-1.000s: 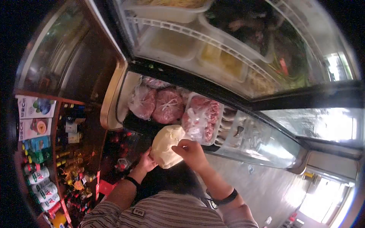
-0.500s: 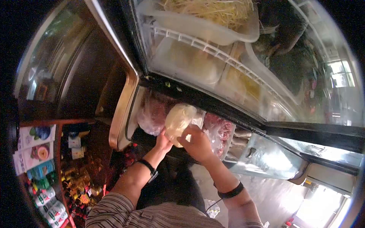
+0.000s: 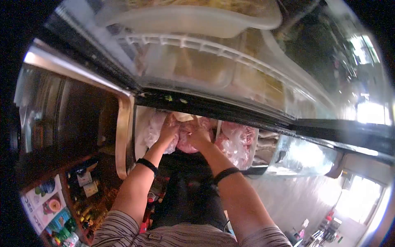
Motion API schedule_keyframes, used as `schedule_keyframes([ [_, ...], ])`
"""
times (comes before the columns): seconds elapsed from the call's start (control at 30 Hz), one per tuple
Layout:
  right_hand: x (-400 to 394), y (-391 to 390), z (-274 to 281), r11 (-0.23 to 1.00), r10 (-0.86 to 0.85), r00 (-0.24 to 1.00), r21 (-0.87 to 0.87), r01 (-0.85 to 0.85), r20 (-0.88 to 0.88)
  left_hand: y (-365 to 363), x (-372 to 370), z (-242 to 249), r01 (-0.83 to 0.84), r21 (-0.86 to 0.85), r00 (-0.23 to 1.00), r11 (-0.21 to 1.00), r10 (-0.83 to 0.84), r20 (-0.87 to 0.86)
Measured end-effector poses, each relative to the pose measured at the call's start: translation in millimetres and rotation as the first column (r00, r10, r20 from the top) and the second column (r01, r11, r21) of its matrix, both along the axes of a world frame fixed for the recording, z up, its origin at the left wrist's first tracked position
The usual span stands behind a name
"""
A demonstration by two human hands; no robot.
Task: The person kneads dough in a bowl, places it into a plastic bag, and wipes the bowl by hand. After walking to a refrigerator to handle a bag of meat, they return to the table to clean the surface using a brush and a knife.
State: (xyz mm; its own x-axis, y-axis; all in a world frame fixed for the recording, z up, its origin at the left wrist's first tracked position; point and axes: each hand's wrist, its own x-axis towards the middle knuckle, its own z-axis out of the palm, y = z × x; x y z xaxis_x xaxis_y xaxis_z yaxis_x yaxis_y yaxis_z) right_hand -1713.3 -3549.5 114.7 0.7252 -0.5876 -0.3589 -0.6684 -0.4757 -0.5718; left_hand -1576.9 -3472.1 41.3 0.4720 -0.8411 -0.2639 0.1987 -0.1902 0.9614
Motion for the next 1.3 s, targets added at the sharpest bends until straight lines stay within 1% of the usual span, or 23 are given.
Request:
schedule_keyframes([
  [0.03, -0.4, 1.1, -1.6, 0.998, 0.058, 0.998, -0.033, -0.059, -0.018, -2.7, 0.2, 6.9, 0.018, 0.143, 0.838, 0.99, -0.093, 0.538],
  [0.07, -0.6, 5.7, 3.2, 0.999, 0.021, 0.999, -0.045, -0.022, -0.035, -8.7, -1.5, 31.2, 0.057, 0.13, 0.843, 0.99, -0.117, 0.525],
  [0.13, -10.2, 13.2, 26.7, 0.96, -0.281, 0.959, 0.019, 0.28, 0.043, -24.9, -10.8, 84.7, 0.197, 0.559, 0.455, 0.806, -0.58, 0.676],
  [0.17, -25.7, 13.8, 41.6, 0.946, -0.325, 0.945, -0.011, 0.325, 0.027, -29.3, -19.3, 84.5, 0.205, 0.464, 0.338, 0.862, -0.507, 0.793],
  [0.23, -58.0, 22.9, 68.3, 0.933, -0.285, 0.912, -0.134, 0.335, 0.294, -42.9, -25.9, 71.3, 0.283, 0.29, 0.136, 0.914, -0.338, 0.931],
  [0.3, -110.1, 27.3, 80.8, 0.938, -0.344, 0.936, -0.068, 0.339, -0.072, -54.1, -25.4, 79.5, 0.509, 0.407, 0.313, 0.759, -0.604, 0.733],
  [0.37, -166.7, 39.0, 106.3, 0.838, -0.544, 0.832, -0.034, 0.544, -0.108, -55.4, -44.6, 106.7, 0.497, 0.351, 0.275, 0.794, -0.527, 0.804],
  [0.4, -199.0, 50.2, 113.3, 0.779, -0.627, 0.777, -0.026, 0.627, -0.051, -52.9, -52.3, 94.9, 0.471, 0.345, 0.18, 0.812, -0.471, 0.864],
  [0.47, -261.6, 66.5, 127.2, 0.689, -0.721, 0.672, -0.07, 0.722, -0.165, -44.0, -74.9, 79.0, 0.345, 0.208, 0.236, 0.915, -0.299, 0.925],
  [0.53, -307.3, 87.2, 145.7, 0.541, -0.806, 0.512, -0.021, 0.841, -0.298, -32.4, -94.1, 66.9, 0.472, 0.11, 0.22, 0.875, -0.238, 0.946],
  [0.57, -334.4, 101.1, 138.3, 0.502, -0.81, 0.464, -0.015, 0.864, -0.359, -34.9, -116.0, 103.2, 0.57, 0.108, 0.259, 0.814, -0.302, 0.917],
  [0.6, -357.4, 116.2, 133.9, 0.541, -0.783, 0.477, -0.06, 0.839, -0.399, -30.9, -137.9, 140.2, 0.659, 0.103, 0.283, 0.745, -0.372, 0.884],
  [0.67, -427.1, 154.9, 97.0, 0.607, -0.699, 0.494, -0.064, 0.792, -0.516, -44.0, -178.6, 152.4, 0.826, 0.034, 0.179, 0.563, -0.318, 0.931],
  [0.77, -489.9, 204.4, 74.5, 0.638, -0.636, 0.439, -0.112, 0.762, -0.635, -72.8, -238.6, 164.1, 0.889, 0.007, 0.111, 0.458, -0.231, 0.967],
  [0.8, -504.6, 218.2, 82.0, 0.62, -0.654, 0.425, -0.121, 0.775, -0.626, -79.6, -258.8, 167.0, 0.905, 0.02, 0.096, 0.424, -0.25, 0.964],
  [0.87, -506.4, 238.1, 135.1, 0.313, -0.824, 0.174, -0.178, 0.933, -0.538, -95.5, -285.3, 174.2, 0.914, 0.065, 0.05, 0.4, -0.271, 0.961],
  [0.9, -520.1, 247.6, 142.1, 0.298, -0.831, 0.161, -0.181, 0.937, -0.532, -103.1, -300.7, 178.5, 0.904, 0.095, 0.009, 0.417, -0.241, 0.971],
  [0.97, -550.6, 267.6, 151.7, 0.052, -0.875, -0.034, -0.162, 0.985, -0.483, -116.9, -328.5, 181.0, 0.876, 0.213, -0.077, 0.432, -0.311, 0.947],
  [1.07, -597.7, 289.7, 173.8, -0.042, -0.897, -0.166, -0.295, 0.955, -0.409, -123.6, -358.0, 183.7, 0.816, 0.262, -0.14, 0.516, -0.264, 0.954],
  [1.13, -630.0, 310.9, 175.5, -0.137, -0.941, -0.253, -0.435, 0.89, -0.222, -125.1, -369.9, 185.3, 0.788, 0.38, -0.23, 0.484, -0.34, 0.912],
  [1.2, -659.4, 334.5, 171.3, -0.181, -0.965, -0.248, -0.475, 0.861, -0.082, -132.9, -374.0, 170.0, 0.787, 0.356, -0.318, 0.503, -0.163, 0.934],
  [1.23, -664.8, 341.1, 178.3, -0.18, -0.965, -0.248, -0.483, 0.857, -0.081, -136.8, -374.7, 173.3, 0.869, 0.25, -0.283, 0.428, 0.014, 0.959],
  [1.3, -667.1, 352.2, 188.8, -0.258, -0.936, -0.325, -0.368, 0.893, -0.133, -142.9, -378.5, 160.0, 0.883, 0.332, -0.339, 0.33, -0.038, 0.94],
])
